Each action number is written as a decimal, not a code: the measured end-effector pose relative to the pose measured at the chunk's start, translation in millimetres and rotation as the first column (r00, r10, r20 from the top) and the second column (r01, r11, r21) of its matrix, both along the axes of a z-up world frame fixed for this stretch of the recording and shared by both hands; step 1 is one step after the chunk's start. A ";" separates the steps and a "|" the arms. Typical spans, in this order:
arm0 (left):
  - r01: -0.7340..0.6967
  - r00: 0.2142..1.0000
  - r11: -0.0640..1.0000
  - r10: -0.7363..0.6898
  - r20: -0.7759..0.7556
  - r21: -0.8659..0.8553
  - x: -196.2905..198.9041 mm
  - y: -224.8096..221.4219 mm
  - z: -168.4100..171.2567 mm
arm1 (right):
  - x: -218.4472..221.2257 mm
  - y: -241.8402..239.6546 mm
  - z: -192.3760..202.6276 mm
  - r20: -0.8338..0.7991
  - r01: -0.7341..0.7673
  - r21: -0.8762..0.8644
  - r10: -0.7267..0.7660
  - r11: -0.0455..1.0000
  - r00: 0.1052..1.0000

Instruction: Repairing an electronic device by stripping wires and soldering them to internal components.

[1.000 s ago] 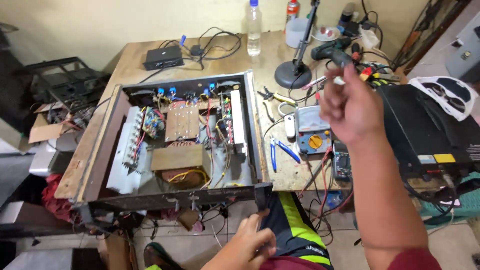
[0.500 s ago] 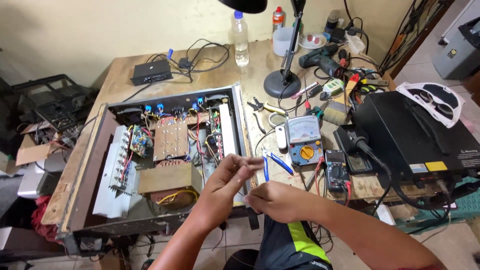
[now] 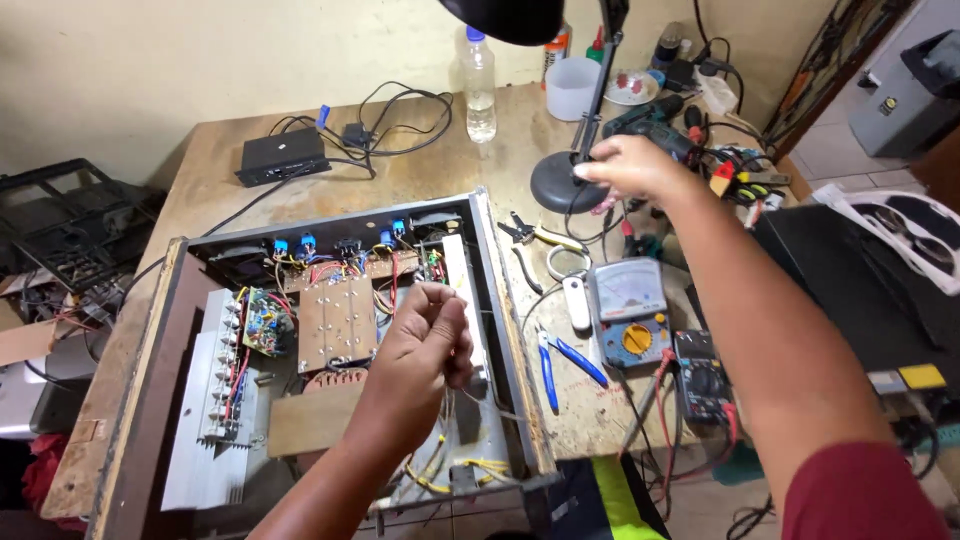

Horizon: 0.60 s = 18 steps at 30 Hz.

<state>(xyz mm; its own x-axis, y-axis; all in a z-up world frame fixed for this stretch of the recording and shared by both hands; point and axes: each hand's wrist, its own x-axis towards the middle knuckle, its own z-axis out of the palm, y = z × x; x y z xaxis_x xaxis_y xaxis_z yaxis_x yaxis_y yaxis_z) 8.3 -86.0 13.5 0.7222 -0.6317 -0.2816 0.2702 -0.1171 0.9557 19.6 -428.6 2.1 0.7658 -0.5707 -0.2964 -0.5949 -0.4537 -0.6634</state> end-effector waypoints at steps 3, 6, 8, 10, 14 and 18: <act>0.049 0.986 0.999 -0.052 -0.161 -0.022 19.9 -2.2 -13.8 | 52.1 -63.6 -70.5 -0.134 0.065 -0.095 -0.078 0.993 0.988; 0.115 0.944 0.990 -0.135 -0.301 -0.081 34.5 -4.9 -45.1 | 84.5 -91.7 -117.6 -0.135 0.064 -0.094 -0.076 0.994 0.988; 0.133 0.919 0.986 -0.162 -0.359 -0.104 40.3 -7.7 -60.4 | 97.4 -93.8 -126.2 -0.106 0.071 -0.076 -0.079 0.995 0.991; 0.156 0.911 0.985 -0.173 -0.374 -0.078 40.5 -9.5 -68.1 | 100.3 -87.5 -122.7 -0.035 0.175 0.046 -0.173 0.984 0.984; 0.172 0.897 0.985 -0.165 -0.411 -0.021 37.0 -9.4 -65.0 | 103.1 -76.2 -105.4 -0.092 0.125 0.053 -0.120 0.991 0.988; 0.165 0.897 0.982 -0.186 -0.401 -0.086 33.5 -9.3 -69.3 | 123.7 -78.5 -117.2 -0.108 -0.039 -0.082 0.030 0.996 0.994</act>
